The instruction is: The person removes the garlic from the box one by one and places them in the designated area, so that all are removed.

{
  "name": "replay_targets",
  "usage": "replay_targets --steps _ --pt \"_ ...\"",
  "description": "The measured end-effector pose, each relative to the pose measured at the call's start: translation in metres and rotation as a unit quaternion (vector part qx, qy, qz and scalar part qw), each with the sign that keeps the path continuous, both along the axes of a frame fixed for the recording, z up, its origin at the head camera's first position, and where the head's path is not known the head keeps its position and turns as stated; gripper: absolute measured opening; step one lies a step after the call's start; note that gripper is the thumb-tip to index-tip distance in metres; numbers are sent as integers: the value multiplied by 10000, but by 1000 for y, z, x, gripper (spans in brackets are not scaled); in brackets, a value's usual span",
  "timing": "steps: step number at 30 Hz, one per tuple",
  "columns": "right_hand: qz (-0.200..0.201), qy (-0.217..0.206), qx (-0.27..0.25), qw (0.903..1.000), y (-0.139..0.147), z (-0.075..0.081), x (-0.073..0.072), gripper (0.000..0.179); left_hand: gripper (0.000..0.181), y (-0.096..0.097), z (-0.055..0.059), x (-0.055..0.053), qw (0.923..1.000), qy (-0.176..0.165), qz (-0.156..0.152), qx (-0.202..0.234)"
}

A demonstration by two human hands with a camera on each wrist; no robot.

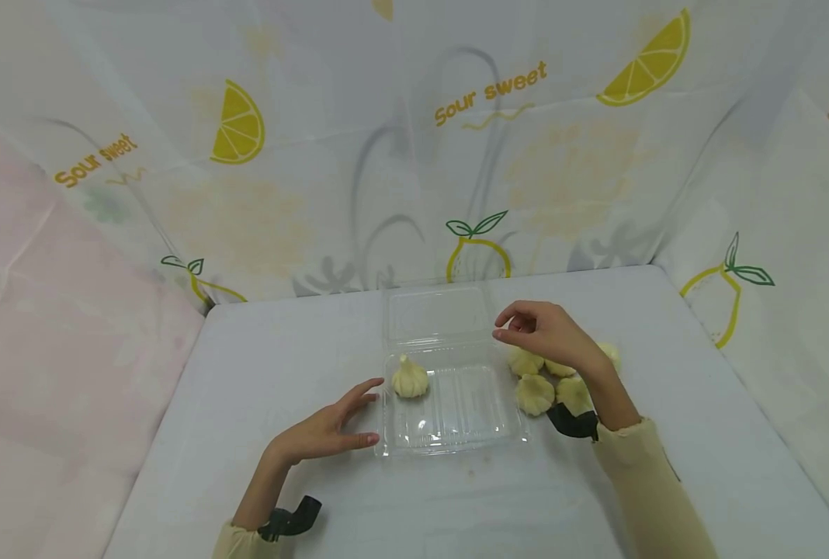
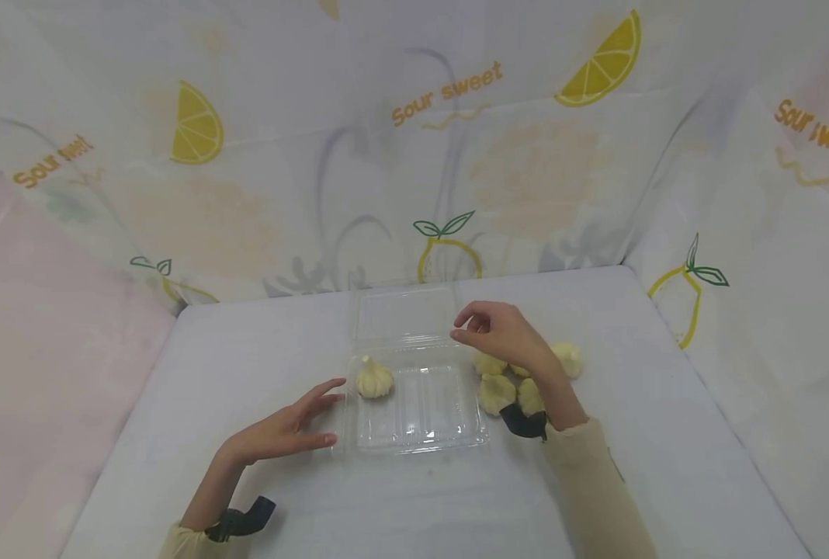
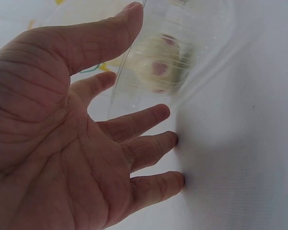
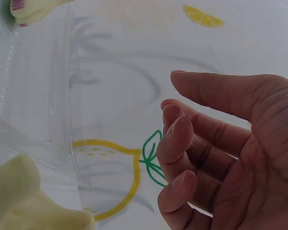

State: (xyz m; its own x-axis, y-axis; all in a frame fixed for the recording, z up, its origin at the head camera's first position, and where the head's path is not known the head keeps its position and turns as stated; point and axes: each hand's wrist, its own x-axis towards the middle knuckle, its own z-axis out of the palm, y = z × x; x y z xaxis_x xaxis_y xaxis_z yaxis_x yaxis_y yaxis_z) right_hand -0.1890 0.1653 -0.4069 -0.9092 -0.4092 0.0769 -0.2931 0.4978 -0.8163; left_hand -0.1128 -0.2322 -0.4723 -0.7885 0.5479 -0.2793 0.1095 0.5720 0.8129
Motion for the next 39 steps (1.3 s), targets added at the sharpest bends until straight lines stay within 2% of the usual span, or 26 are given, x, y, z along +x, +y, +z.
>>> replay_targets --steps 13,23,39 --pt "128 19 -188 9997 -29 -4 -11 13 84 1 2 0 10000 -16 47 -42" --pt "56 -61 -287 9996 -53 -9 -17 18 83 1 4 1 9999 -93 47 -23" --pt "-150 -147 -97 9997 -90 -19 -12 24 82 0 0 -1 9998 -200 84 -37"
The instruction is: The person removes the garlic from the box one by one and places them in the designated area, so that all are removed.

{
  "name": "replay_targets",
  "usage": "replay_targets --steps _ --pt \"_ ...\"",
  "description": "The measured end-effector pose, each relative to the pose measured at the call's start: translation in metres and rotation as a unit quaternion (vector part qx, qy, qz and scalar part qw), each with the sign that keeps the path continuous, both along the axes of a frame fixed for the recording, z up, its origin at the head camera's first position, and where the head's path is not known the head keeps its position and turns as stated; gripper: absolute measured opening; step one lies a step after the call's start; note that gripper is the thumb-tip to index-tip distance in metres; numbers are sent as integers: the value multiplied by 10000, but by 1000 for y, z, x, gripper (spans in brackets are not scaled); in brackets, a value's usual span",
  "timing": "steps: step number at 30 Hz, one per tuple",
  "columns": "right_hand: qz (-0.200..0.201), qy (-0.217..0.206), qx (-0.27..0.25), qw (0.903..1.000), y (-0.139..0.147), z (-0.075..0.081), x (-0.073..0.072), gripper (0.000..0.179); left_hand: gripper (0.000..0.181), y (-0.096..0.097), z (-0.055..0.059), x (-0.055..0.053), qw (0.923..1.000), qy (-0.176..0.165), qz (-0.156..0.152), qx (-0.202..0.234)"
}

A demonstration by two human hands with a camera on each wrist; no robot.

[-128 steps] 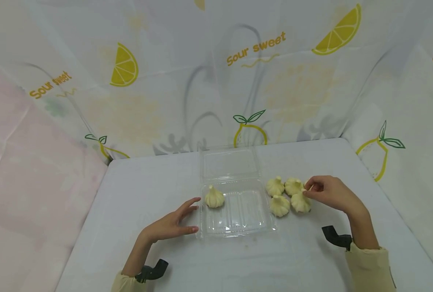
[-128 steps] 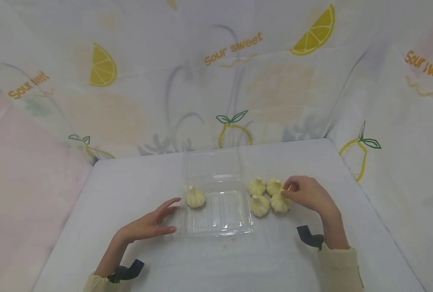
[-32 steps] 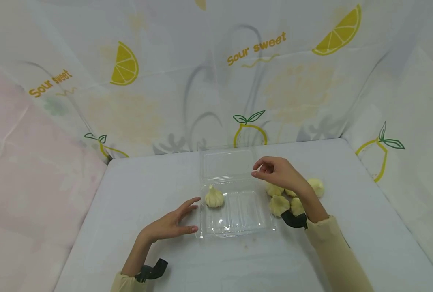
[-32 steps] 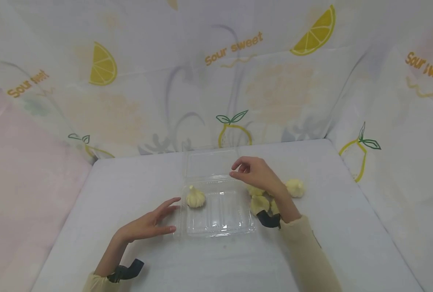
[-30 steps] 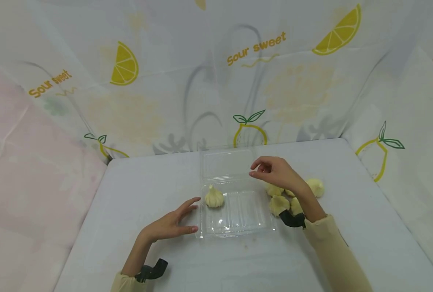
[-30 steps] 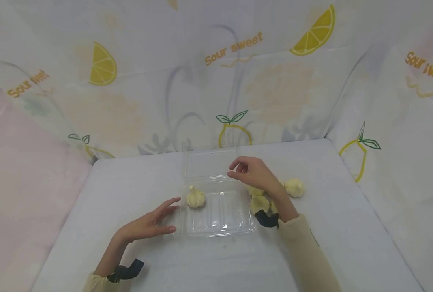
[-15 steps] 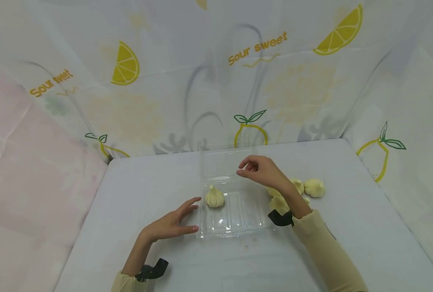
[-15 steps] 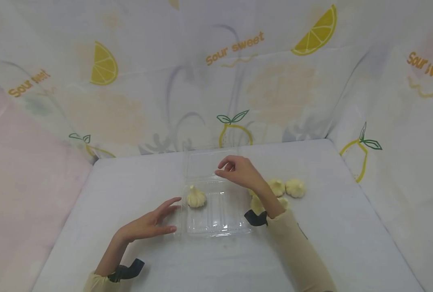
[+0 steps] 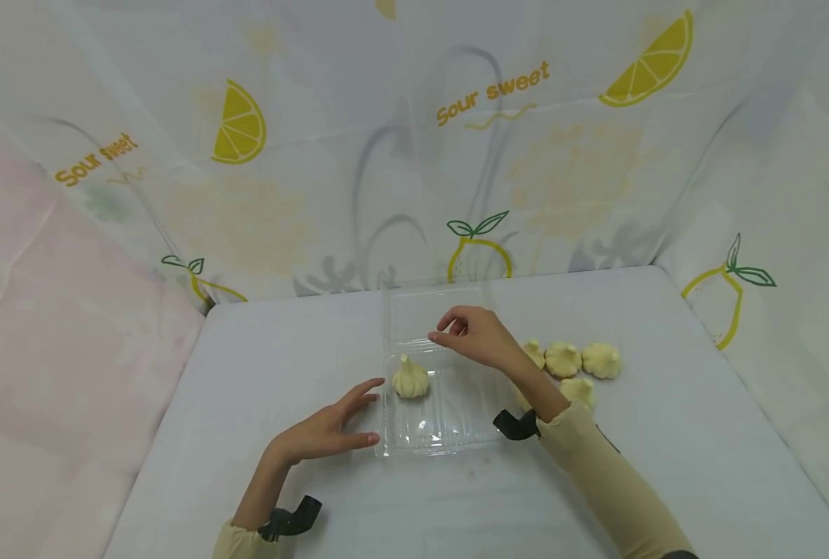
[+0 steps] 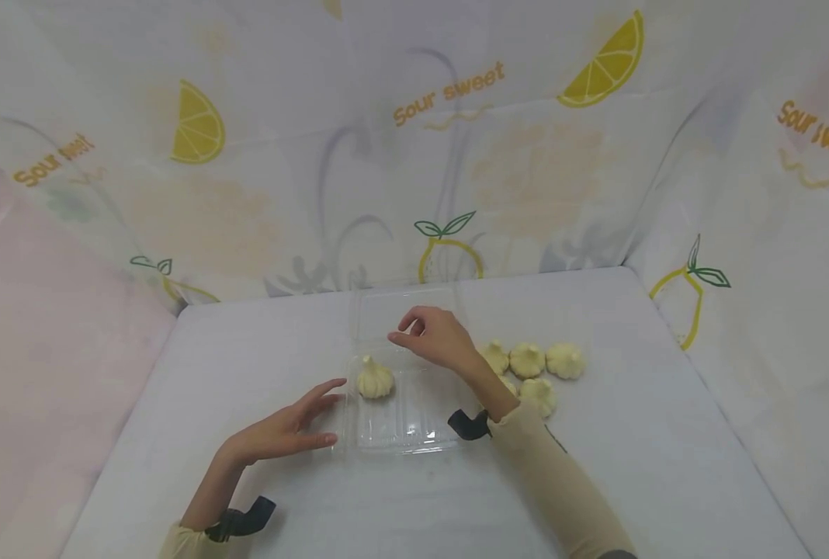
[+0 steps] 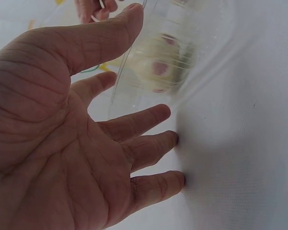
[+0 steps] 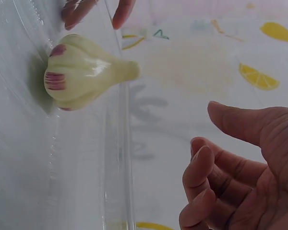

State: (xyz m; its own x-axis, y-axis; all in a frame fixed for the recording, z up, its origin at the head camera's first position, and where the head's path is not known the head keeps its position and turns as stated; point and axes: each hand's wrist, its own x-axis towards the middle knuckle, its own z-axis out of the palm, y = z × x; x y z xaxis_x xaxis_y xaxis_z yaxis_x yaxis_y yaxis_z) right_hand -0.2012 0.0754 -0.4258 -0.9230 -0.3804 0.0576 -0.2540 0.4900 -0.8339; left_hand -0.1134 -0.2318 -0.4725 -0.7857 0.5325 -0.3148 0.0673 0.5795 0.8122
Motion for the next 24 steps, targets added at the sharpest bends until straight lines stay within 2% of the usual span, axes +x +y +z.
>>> replay_targets --steps 17,24 --pt "-522 -267 460 9972 -32 -6 6 29 83 0 2 0 10000 -59 6 59" --pt "-373 -329 719 9962 -41 -9 8 31 83 0 2 0 9999 -88 -1 76"
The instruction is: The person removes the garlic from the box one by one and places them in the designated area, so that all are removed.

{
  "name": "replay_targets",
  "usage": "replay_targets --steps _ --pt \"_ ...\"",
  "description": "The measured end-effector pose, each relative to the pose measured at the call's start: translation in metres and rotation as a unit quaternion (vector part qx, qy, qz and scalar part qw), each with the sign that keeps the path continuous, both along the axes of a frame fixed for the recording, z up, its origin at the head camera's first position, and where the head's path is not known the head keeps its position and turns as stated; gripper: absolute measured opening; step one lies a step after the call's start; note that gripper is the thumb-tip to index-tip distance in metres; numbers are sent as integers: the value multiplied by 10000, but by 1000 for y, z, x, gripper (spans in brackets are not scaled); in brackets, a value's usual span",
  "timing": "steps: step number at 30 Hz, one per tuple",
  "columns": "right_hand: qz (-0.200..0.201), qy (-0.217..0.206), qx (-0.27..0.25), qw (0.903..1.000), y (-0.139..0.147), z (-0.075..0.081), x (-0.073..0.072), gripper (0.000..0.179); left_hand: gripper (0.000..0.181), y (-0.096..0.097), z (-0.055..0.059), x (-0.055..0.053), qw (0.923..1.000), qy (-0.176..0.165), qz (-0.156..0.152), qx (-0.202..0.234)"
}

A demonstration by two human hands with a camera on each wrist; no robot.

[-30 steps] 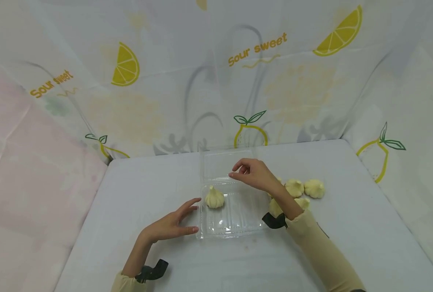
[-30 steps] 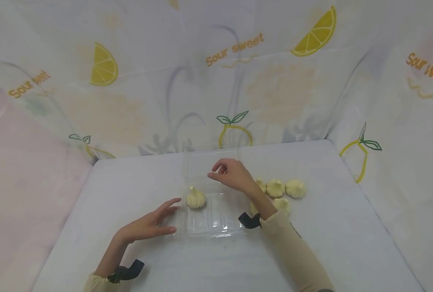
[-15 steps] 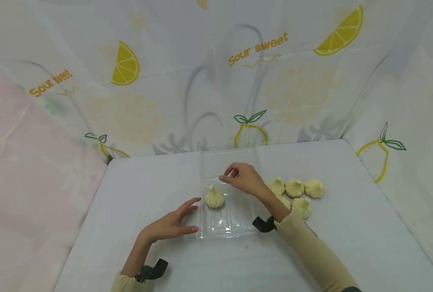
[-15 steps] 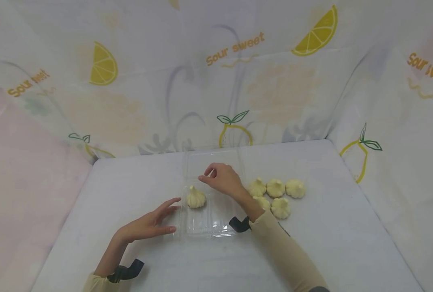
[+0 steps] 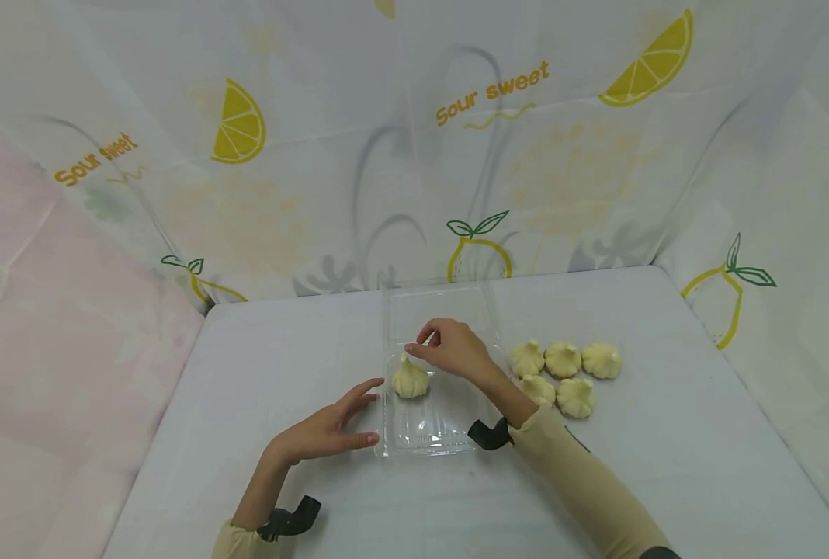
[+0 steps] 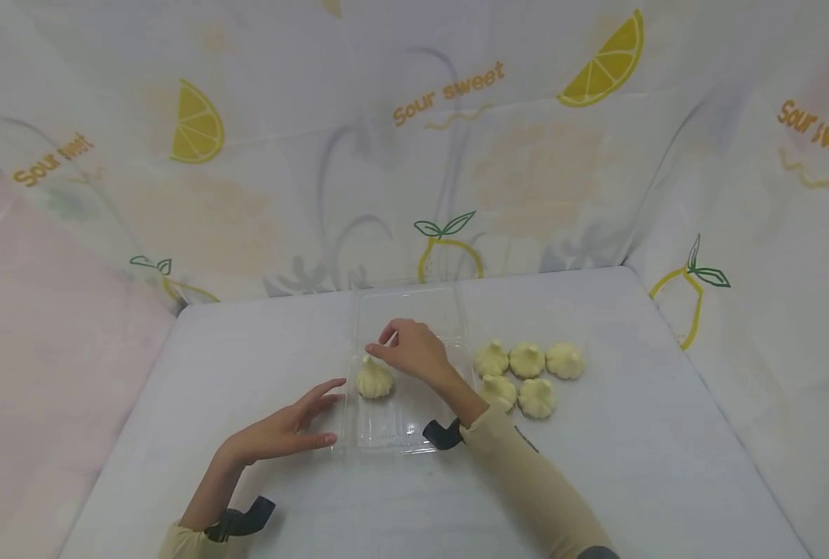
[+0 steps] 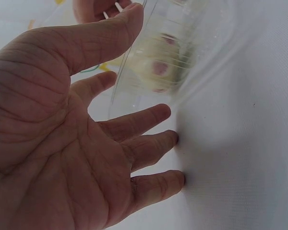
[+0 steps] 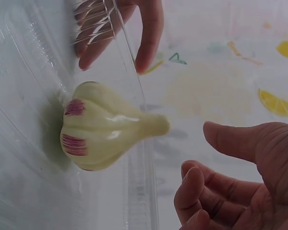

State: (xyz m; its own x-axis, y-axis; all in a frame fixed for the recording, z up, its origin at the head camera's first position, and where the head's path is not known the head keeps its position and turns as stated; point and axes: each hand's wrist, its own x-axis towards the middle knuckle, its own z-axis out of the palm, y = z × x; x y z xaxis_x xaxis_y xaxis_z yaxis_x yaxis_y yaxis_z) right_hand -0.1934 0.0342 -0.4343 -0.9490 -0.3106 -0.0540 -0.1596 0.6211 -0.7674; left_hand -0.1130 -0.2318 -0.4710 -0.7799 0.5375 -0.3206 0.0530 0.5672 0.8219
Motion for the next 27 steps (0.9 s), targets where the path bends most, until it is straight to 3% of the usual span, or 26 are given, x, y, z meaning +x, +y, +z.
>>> replay_targets --steps 13,27 --pt "429 -115 340 9984 -11 -2 7 34 83 0 2 0 10000 8 -5 -25" --pt "405 3 751 9964 -21 0 9 24 83 0 0 0 10000 66 -40 -6"
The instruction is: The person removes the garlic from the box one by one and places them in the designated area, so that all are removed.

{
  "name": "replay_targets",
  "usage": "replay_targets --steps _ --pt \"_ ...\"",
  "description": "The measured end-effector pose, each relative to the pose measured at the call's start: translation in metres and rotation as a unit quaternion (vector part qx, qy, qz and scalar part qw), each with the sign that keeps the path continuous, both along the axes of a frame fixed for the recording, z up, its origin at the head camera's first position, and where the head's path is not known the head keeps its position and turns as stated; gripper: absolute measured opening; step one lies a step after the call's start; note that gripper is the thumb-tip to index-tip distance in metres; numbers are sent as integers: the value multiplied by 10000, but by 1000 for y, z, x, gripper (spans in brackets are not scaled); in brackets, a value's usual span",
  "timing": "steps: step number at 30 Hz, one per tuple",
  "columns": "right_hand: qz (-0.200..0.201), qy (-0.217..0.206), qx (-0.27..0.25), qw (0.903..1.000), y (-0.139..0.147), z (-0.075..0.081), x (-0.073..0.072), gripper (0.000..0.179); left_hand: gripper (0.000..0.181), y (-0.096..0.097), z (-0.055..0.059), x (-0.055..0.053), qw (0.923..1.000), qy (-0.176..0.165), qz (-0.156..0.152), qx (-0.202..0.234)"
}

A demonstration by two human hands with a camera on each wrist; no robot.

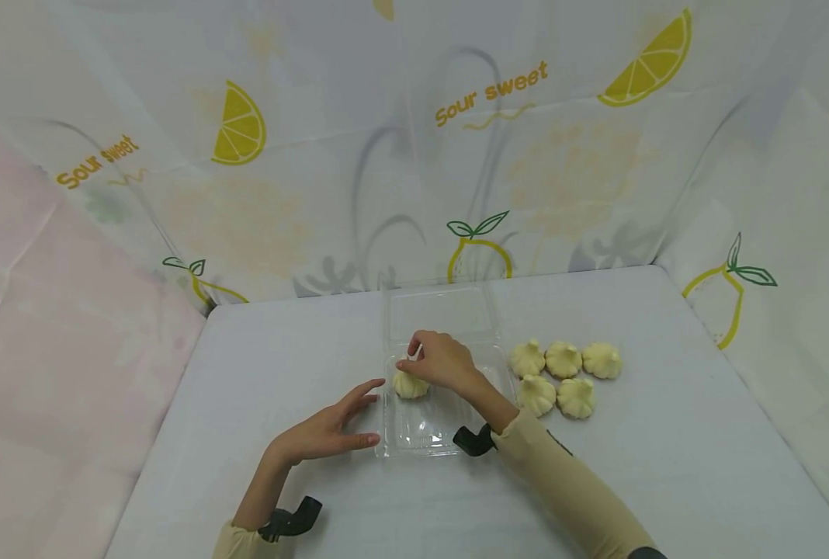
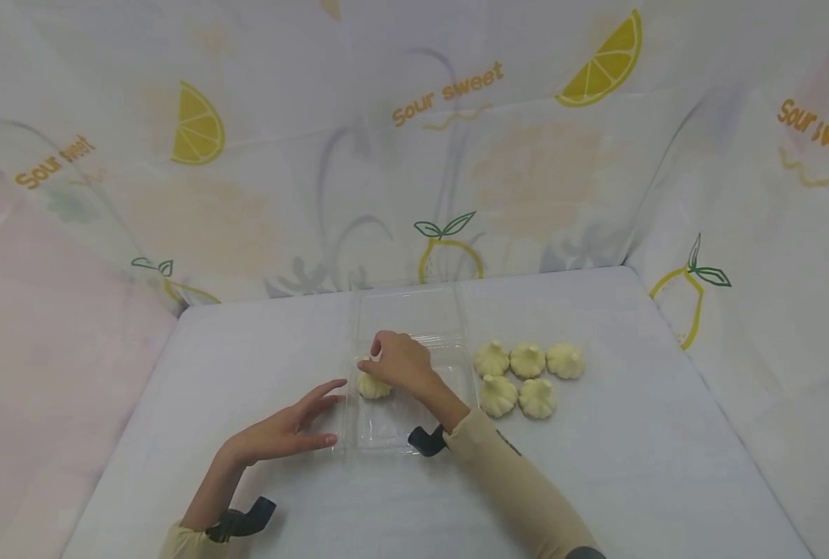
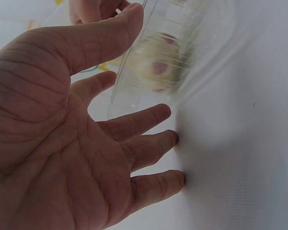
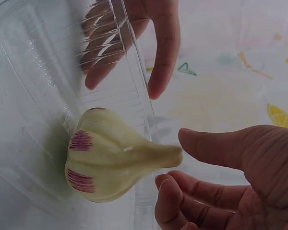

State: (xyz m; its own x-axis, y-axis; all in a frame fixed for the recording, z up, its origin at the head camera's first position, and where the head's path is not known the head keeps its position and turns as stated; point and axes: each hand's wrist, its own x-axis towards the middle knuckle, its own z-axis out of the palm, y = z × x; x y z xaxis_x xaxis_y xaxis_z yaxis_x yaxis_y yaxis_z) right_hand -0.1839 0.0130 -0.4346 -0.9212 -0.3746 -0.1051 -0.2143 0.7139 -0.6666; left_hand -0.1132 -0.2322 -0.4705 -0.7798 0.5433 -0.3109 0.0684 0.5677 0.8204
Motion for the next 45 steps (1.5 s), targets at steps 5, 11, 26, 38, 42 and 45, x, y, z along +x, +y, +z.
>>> replay_targets --steps 5,11,26,38,42,45 --pt "47 54 63 10000 -3 -1 0 20 83 0 1 1 10000 4 17 -26" --pt "132 82 2 9999 -5 0 0 17 83 1 3 0 10000 24 28 -43" --pt "167 146 -133 9997 3 5 3 15 84 1 3 1 10000 -20 66 -66" --pt "63 249 -284 9993 22 14 8 16 84 1 2 0 9999 69 30 -86" --pt "51 322 -380 9987 30 19 10 16 83 1 1 0 9999 23 77 -103" --pt "46 324 -451 9984 36 23 12 16 83 1 0 0 9999 25 86 -116"
